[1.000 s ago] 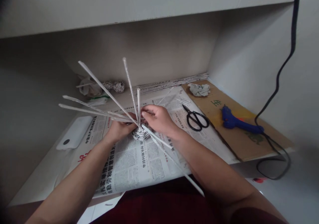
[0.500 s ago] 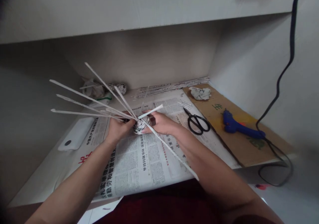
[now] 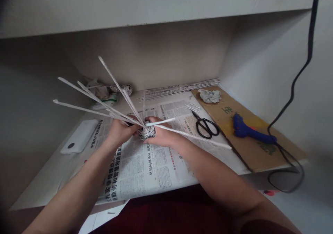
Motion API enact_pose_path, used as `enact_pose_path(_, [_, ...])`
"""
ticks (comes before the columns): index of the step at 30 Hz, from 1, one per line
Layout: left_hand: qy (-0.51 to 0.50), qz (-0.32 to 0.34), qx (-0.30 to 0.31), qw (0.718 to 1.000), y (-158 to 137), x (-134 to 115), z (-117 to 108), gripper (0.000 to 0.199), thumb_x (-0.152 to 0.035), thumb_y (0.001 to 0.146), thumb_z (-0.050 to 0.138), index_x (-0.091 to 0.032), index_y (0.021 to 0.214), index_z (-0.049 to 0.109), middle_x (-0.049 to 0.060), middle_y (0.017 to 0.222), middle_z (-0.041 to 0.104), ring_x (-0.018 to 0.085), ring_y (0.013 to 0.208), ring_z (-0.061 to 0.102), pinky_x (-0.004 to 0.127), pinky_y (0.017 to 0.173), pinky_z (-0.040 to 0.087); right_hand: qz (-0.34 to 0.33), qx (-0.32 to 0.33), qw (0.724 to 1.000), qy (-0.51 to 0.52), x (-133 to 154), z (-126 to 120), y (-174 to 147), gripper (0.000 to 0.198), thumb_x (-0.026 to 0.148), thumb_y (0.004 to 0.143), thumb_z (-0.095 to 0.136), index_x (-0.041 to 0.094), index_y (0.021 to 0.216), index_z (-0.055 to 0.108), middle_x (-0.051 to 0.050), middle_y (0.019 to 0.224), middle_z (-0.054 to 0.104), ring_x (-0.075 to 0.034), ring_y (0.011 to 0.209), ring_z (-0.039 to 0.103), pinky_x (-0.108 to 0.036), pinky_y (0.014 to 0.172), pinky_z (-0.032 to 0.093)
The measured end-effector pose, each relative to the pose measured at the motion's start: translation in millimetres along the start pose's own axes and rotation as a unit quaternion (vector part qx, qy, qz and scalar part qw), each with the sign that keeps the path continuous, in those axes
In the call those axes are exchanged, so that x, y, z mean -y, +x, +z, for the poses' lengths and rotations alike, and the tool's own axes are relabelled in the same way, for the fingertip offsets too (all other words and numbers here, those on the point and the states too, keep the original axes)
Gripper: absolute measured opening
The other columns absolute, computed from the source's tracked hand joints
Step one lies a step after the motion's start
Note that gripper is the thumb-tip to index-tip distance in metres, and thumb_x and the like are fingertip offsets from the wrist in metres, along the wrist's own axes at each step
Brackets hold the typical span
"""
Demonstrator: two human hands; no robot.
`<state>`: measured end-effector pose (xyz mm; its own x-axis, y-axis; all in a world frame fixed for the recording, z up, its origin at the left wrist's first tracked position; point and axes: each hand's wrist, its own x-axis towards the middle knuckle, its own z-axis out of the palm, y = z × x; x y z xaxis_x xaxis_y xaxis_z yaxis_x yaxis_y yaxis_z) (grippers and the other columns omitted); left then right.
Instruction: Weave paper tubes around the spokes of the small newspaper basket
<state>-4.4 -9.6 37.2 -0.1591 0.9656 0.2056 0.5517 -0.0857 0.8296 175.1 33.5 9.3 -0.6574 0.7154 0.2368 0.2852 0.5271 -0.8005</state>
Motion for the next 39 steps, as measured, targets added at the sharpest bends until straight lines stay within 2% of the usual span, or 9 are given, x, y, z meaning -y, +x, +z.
enact_pose_path(5, [0.012,-0.028,0.020,0.999,1.2,-1.2,-2.4,0.008,-0.021,0.069,0.066,-0.015,0.070,0.071,-0.001,0.046,0.061,0.014,0.042,0.058,0.022,0.044,0.044,-0.005,-0.002,1.000,-0.027,6.2,-1.7,-2.4,0.072,0.033,0.059,0.085,0.026,0.124,0.054,-0.008,0.126,0.058,-0.027,0.116,0.055,-0.041,0.094,0.044])
enact_pose_path(10, [0.073,0.010,-0.037,0.997,3.2,4.1,1.4,0.012,-0.021,0.068,0.066,-0.015,0.058,0.066,0.001,0.050,0.064,0.016,0.049,0.060,0.024,0.048,0.045,-0.026,-0.010,1.000,0.014,8.5,-7.3,-0.9,0.053,0.041,0.065,0.081,0.026,0.114,0.064,-0.005,0.117,0.065,-0.024,0.110,0.060,-0.038,0.094,0.046])
enact_pose_path(13, [0.072,0.042,-0.047,0.995,3.3,8.3,4.3,0.010,-0.021,0.070,0.065,-0.014,0.063,0.068,0.002,0.056,0.067,0.017,0.054,0.062,0.024,0.050,0.046,0.001,-0.064,0.997,0.048,1.2,-8.4,2.8,0.041,0.035,0.076,0.073,0.025,0.114,0.065,-0.007,0.120,0.065,-0.022,0.109,0.061,-0.036,0.092,0.048])
enact_pose_path(17, [0.057,0.072,-0.042,0.995,3.2,13.7,7.7,0.008,-0.020,0.073,0.063,-0.015,0.071,0.070,0.003,0.067,0.071,0.018,0.062,0.066,0.026,0.056,0.050,0.014,-0.094,0.992,0.079,-6.0,-8.0,6.9,0.020,0.023,0.083,0.063,0.023,0.102,0.070,-0.005,0.105,0.071,-0.018,0.098,0.066,-0.034,0.087,0.051])
enact_pose_path(23, [0.028,0.137,-0.065,0.988,2.9,15.0,13.4,0.007,-0.021,0.074,0.063,-0.018,0.076,0.070,0.003,0.075,0.073,0.019,0.071,0.068,0.029,0.068,0.055,0.030,-0.090,0.990,0.106,0.4,-14.4,7.7,0.018,0.022,0.081,0.063,0.021,0.097,0.073,-0.004,0.098,0.073,-0.017,0.089,0.067,-0.028,0.076,0.052])
enact_pose_path(27, [0.020,0.149,-0.057,0.987,2.5,15.1,15.7,0.008,-0.021,0.076,0.064,-0.018,0.079,0.071,0.004,0.082,0.075,0.021,0.079,0.069,0.032,0.077,0.055,0.110,-0.118,0.971,0.175,-5.4,-13.4,9.9,0.020,0.033,0.081,0.064,0.018,0.089,0.073,-0.005,0.083,0.073,-0.017,0.075,0.067,-0.027,0.067,0.051])
enact_pose_path(31, [0.021,0.139,-0.031,0.990,2.3,16.9,16.1,0.011,-0.020,0.079,0.062,-0.018,0.082,0.072,0.004,0.082,0.075,0.020,0.078,0.069,0.030,0.075,0.055,0.144,-0.155,0.962,0.171,-10.4,-9.6,11.4,0.016,0.032,0.076,0.067,0.018,0.082,0.072,-0.003,0.077,0.072,-0.017,0.074,0.066,-0.027,0.068,0.049])
enact_pose_path(35, [0.019,0.126,-0.046,0.991,1.8,14.8,17.0,0.011,-0.020,0.078,0.062,-0.018,0.082,0.072,0.003,0.081,0.075,0.020,0.076,0.069,0.029,0.072,0.055,0.117,-0.153,0.972,0.132,-6.9,-9.5,10.3,0.017,0.035,0.078,0.065,0.019,0.079,0.071,-0.002,0.077,0.071,-0.016,0.074,0.064,-0.026,0.068,0.047])
enact_pose_path(39, [0.041,0.132,-0.058,0.989,2.3,14.9,18.1,0.013,-0.020,0.078,0.060,-0.019,0.083,0.072,0.003,0.084,0.076,0.022,0.081,0.070,0.029,0.072,0.054,0.152,-0.184,0.963,0.121,-9.6,-10.6,10.6,0.020,0.039,0.076,0.067,0.019,0.073,0.069,0.000,0.066,0.067,-0.015,0.063,0.059,-0.024,0.058,0.043])
